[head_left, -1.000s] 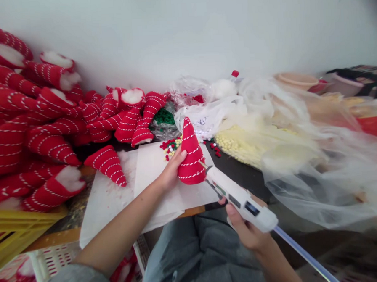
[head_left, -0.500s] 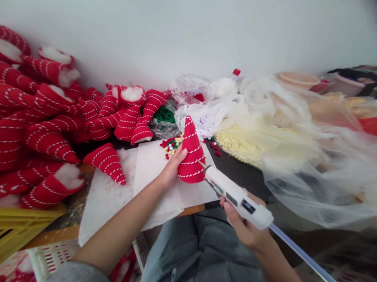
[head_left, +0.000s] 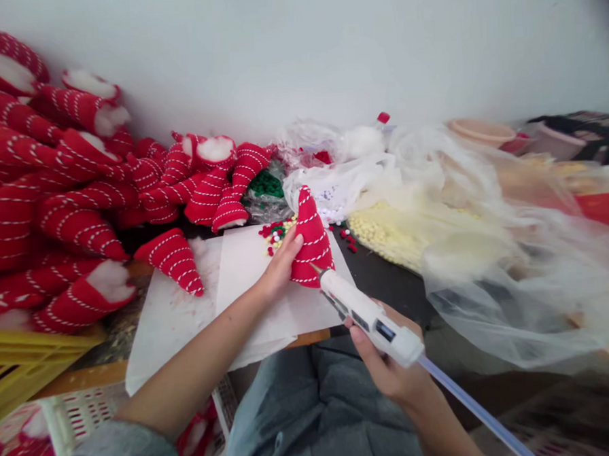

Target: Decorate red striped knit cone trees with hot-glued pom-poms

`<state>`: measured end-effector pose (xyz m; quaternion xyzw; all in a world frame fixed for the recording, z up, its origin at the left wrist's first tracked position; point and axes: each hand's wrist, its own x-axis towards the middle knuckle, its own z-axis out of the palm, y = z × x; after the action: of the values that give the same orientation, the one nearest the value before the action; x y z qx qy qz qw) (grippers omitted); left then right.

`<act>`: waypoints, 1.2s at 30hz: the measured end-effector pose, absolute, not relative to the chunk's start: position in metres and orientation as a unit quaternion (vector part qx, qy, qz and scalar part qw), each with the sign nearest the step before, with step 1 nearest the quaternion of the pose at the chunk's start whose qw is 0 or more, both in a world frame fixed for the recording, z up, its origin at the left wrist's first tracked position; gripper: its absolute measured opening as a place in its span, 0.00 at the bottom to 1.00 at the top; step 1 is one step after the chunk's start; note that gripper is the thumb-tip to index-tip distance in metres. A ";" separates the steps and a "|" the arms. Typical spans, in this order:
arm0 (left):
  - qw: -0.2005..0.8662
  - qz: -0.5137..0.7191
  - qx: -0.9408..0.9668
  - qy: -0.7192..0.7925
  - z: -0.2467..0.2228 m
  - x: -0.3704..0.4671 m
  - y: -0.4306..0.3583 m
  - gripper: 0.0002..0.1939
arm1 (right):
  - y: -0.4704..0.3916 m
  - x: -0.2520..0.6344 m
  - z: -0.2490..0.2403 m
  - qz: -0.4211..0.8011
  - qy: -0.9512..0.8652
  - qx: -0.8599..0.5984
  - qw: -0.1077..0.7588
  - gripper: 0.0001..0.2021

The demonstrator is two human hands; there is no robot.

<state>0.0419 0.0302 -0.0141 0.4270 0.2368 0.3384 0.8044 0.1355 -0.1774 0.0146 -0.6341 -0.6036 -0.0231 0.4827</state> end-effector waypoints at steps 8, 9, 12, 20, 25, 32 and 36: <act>0.804 0.336 0.439 0.219 -0.013 0.042 0.029 0.32 | -0.173 0.132 0.013 -0.024 -0.585 -0.646 0.490 0.06; 0.804 0.337 0.438 0.219 -0.013 0.043 0.030 0.32 | -0.173 0.132 0.013 -0.020 -0.586 -0.645 0.491 0.06; 0.803 0.339 0.434 0.227 -0.014 0.043 0.030 0.32 | -0.173 0.133 0.014 -0.011 -0.587 -0.642 0.494 0.07; 0.807 0.356 0.413 0.226 -0.013 0.044 0.030 0.30 | -0.172 0.134 0.012 -0.011 -0.596 -0.650 0.472 0.05; 0.826 0.341 0.372 0.250 -0.006 0.044 0.029 0.26 | -0.177 0.135 0.022 0.007 -0.600 -0.634 0.488 0.03; 0.871 0.283 0.306 0.260 0.001 0.037 0.029 0.19 | -0.187 0.150 0.023 0.025 -0.548 -0.635 0.543 0.07; 0.886 0.282 0.282 0.238 0.007 0.036 0.027 0.19 | -0.185 0.160 0.016 0.036 -0.543 -0.637 0.546 0.10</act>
<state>0.0359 0.0269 0.0073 0.2821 0.2375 0.2822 0.8857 0.1596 -0.1847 0.0163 -0.6373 -0.5429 0.0356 0.5458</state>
